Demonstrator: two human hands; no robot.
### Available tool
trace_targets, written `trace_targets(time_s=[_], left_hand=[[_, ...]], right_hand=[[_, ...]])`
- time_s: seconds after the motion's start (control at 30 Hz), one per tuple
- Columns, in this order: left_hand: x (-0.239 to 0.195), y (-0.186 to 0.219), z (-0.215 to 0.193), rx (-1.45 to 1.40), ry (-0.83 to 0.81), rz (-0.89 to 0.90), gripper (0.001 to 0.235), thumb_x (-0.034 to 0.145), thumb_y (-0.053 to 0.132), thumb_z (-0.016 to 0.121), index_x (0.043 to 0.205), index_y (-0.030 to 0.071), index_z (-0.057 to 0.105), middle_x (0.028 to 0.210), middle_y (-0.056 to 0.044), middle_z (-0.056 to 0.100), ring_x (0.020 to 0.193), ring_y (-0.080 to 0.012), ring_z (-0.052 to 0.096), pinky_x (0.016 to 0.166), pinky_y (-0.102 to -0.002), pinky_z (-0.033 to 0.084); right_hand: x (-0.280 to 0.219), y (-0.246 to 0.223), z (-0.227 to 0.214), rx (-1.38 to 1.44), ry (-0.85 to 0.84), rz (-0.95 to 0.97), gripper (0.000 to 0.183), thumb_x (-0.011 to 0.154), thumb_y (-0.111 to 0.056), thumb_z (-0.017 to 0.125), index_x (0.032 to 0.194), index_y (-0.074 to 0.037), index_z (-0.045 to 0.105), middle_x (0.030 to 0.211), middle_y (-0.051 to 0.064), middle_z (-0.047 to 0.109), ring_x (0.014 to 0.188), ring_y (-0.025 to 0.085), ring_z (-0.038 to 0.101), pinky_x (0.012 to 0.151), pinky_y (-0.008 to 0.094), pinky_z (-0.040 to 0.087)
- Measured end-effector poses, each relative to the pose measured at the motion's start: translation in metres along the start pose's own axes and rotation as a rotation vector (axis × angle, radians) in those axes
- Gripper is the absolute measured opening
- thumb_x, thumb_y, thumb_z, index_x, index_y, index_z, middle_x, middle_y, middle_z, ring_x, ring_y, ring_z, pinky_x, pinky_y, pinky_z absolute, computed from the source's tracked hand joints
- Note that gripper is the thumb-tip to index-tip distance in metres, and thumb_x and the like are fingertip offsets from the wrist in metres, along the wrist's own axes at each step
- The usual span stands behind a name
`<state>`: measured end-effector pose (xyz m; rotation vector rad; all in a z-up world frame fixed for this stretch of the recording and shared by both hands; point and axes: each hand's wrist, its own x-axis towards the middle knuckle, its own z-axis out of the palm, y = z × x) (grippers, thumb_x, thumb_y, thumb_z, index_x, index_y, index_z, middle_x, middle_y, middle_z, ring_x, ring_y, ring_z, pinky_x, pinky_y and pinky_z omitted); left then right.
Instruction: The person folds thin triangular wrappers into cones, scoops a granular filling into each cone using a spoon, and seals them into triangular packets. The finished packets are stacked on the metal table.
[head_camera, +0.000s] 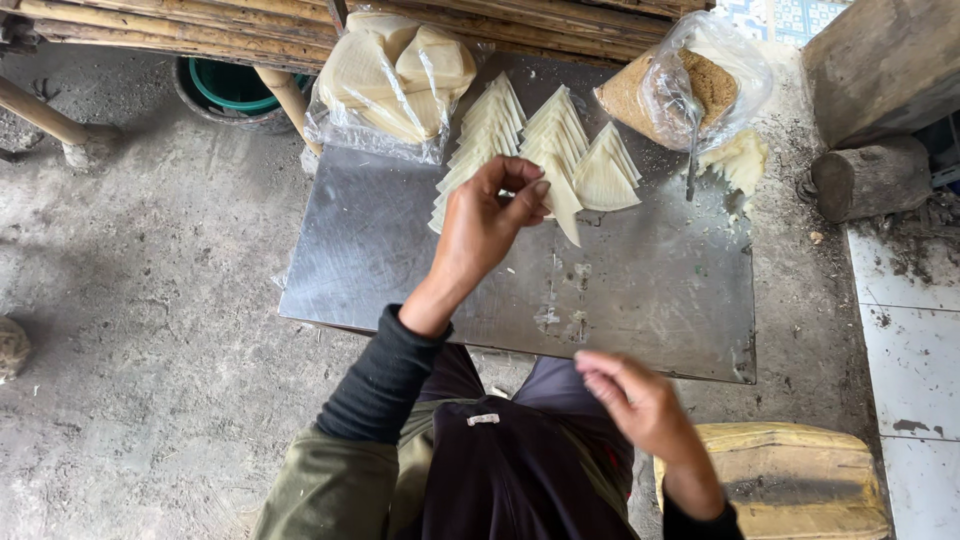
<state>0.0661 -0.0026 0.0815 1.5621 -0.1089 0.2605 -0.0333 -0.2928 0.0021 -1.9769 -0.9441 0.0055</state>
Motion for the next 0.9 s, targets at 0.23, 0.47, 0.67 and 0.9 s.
trace_targets(time_s=[0.23,0.47,0.67,0.9], left_hand=[[-0.064,-0.045,0.013,0.240,0.066,-0.225,0.021,0.093,0.017,0.072,0.103,-0.002,0.073,0.083,-0.011,0.079,0.075,-0.0128,0.078,0.065,-0.027,0.061],[-0.085,-0.058,0.005,0.558,0.155,0.029,0.019,0.091,0.018,0.076,0.100,0.002,0.075,0.093,-0.016,0.076,0.077,-0.0277,0.075,0.068,-0.035,0.059],[-0.084,-0.064,0.006,0.523,0.191,-0.009,0.022,0.090,0.017,0.075,0.104,0.002,0.074,0.092,-0.016,0.076,0.077,-0.0253,0.076,0.067,-0.034,0.060],[-0.083,-0.066,0.001,0.451,0.174,-0.131,0.024,0.087,0.018,0.077,0.103,0.002,0.071,0.086,-0.014,0.077,0.075,-0.0209,0.078,0.067,-0.032,0.061]], right_hand=[[0.069,0.064,-0.089,-0.730,0.296,0.182,0.047,0.100,-0.014,0.071,0.143,-0.002,0.057,0.115,0.021,0.067,0.096,0.026,0.069,0.079,0.038,0.059],[0.136,0.097,-0.105,-1.076,0.172,0.107,0.062,0.092,-0.018,0.076,0.150,-0.008,0.056,0.106,0.015,0.068,0.095,0.028,0.067,0.084,0.041,0.057],[0.144,0.124,-0.107,-1.139,0.239,0.031,0.035,0.101,-0.013,0.074,0.136,-0.012,0.068,0.093,0.009,0.068,0.087,0.025,0.067,0.078,0.041,0.053],[0.169,0.150,-0.125,-0.787,0.587,-0.061,0.019,0.109,-0.001,0.066,0.129,-0.002,0.068,0.101,0.014,0.073,0.087,0.026,0.073,0.075,0.034,0.059]])
